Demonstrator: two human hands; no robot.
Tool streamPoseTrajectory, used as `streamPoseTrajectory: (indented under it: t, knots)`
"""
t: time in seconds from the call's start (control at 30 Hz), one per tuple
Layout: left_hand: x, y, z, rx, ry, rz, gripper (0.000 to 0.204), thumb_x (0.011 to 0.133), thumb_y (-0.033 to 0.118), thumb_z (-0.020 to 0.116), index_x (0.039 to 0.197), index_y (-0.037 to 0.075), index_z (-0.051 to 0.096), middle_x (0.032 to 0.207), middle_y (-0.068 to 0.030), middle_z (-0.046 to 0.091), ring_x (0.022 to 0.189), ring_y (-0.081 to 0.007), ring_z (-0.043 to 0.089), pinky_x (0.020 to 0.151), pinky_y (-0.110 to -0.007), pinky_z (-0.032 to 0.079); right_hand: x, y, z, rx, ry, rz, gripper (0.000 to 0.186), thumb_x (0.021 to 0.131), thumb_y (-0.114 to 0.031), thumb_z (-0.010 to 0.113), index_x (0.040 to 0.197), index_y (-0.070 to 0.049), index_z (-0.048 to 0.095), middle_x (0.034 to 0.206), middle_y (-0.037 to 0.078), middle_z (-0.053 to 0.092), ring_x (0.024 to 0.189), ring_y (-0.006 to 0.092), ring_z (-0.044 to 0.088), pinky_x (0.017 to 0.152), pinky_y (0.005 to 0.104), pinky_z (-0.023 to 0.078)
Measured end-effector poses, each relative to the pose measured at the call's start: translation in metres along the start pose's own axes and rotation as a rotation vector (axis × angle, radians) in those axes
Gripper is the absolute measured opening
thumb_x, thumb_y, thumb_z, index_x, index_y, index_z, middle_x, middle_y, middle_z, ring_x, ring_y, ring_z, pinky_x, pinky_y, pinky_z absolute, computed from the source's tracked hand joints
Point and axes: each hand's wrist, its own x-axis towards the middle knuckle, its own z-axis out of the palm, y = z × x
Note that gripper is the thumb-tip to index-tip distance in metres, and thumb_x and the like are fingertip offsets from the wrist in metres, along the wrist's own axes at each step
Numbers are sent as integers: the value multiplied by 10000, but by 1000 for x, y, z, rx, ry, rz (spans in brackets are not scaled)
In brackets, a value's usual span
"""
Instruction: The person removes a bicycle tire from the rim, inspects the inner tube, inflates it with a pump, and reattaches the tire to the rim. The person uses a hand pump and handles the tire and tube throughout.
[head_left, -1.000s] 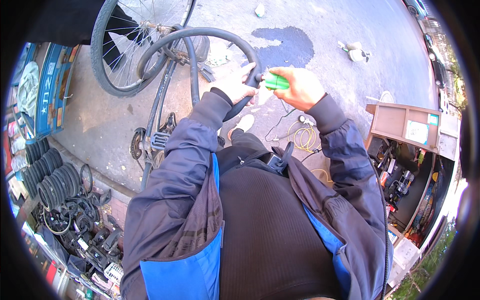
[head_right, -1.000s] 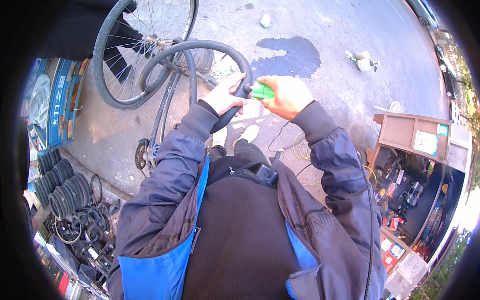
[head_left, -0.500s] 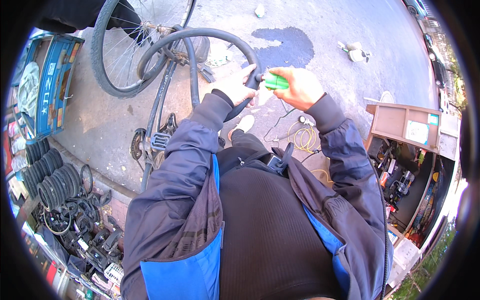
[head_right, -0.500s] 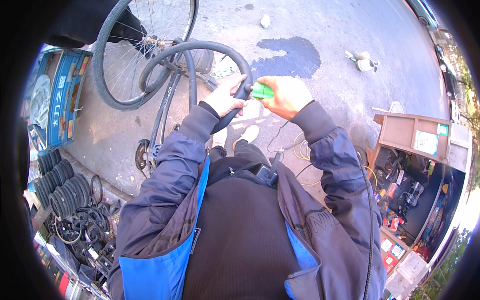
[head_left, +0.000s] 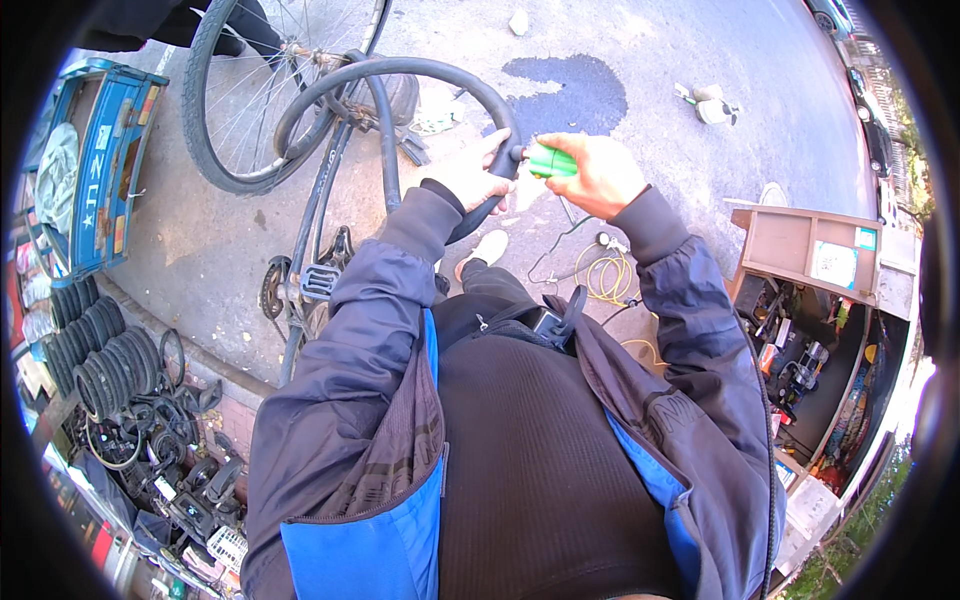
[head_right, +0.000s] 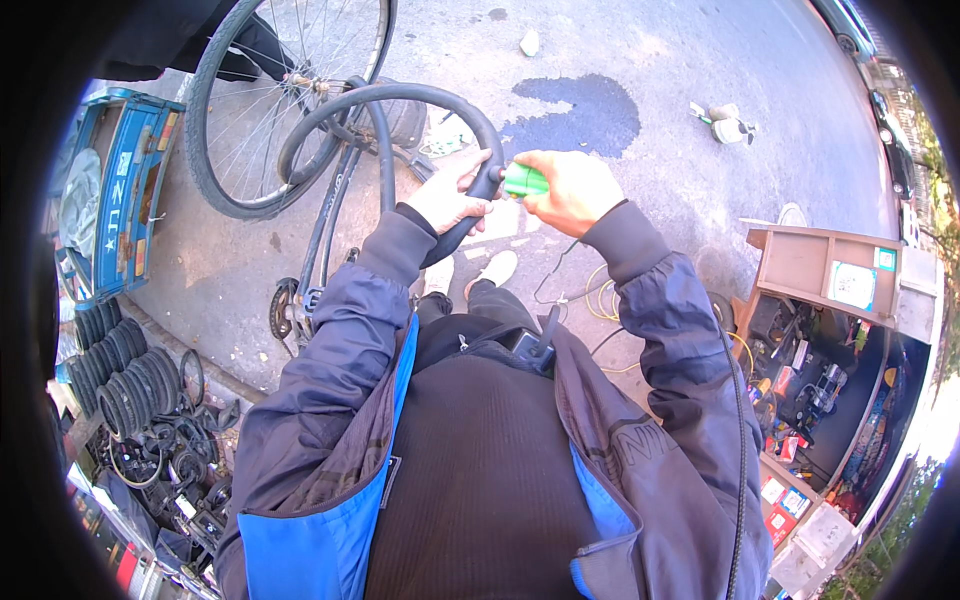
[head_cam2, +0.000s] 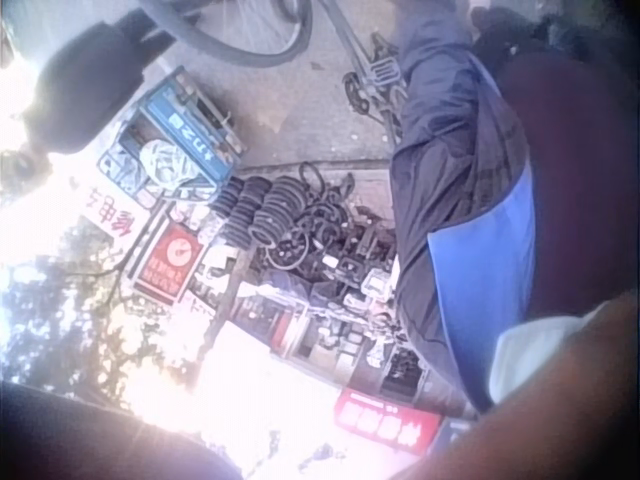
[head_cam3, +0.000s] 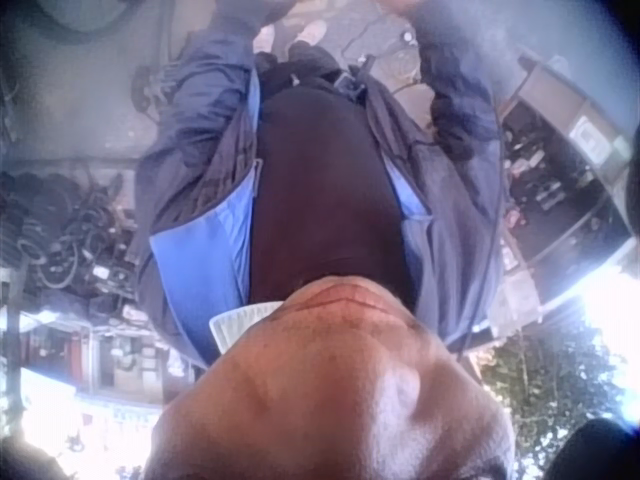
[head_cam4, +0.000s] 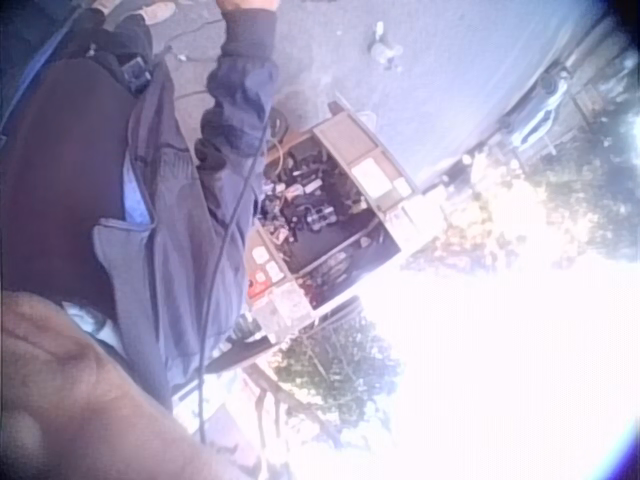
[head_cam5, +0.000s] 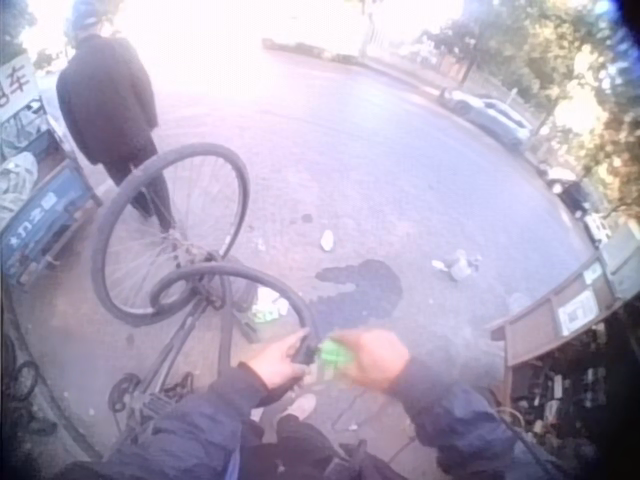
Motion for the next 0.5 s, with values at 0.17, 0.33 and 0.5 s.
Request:
streamPoseTrajectory:
  t: [0.17, 0.33, 0.5]
  knots:
    - [-3, 2, -2, 1, -30, -11, 924, 848, -58, 626, 1639, 60, 164, 1228, -170, 674, 784, -246, 717, 709, -352, 609, 1, 3, 2, -8, 8, -24, 484, 794, -226, 721, 1244, -53, 689, 1084, 216, 730, 1009, 386, 706, 899, 451, 563]
    - [-4, 1, -4, 20, -41, -7, 919, 847, -59, 627, 1637, 58, 171, 1233, -172, 678, 833, -245, 719, 729, -348, 607, 3, 3, 1, -24, 33, 2, 477, 792, -223, 717, 1243, -68, 693, 1075, 216, 731, 1002, 386, 707, 898, 450, 564]
    - [-2, -2, 1, -59, -15, 12, 894, 855, -99, 616, 1632, 75, 208, 1231, -181, 650, 705, -172, 658, 635, -296, 593, -1, 5, 0, -8, -2, 22, 487, 790, -230, 724, 1247, -68, 690, 1072, 215, 732, 998, 386, 708, 893, 451, 565]
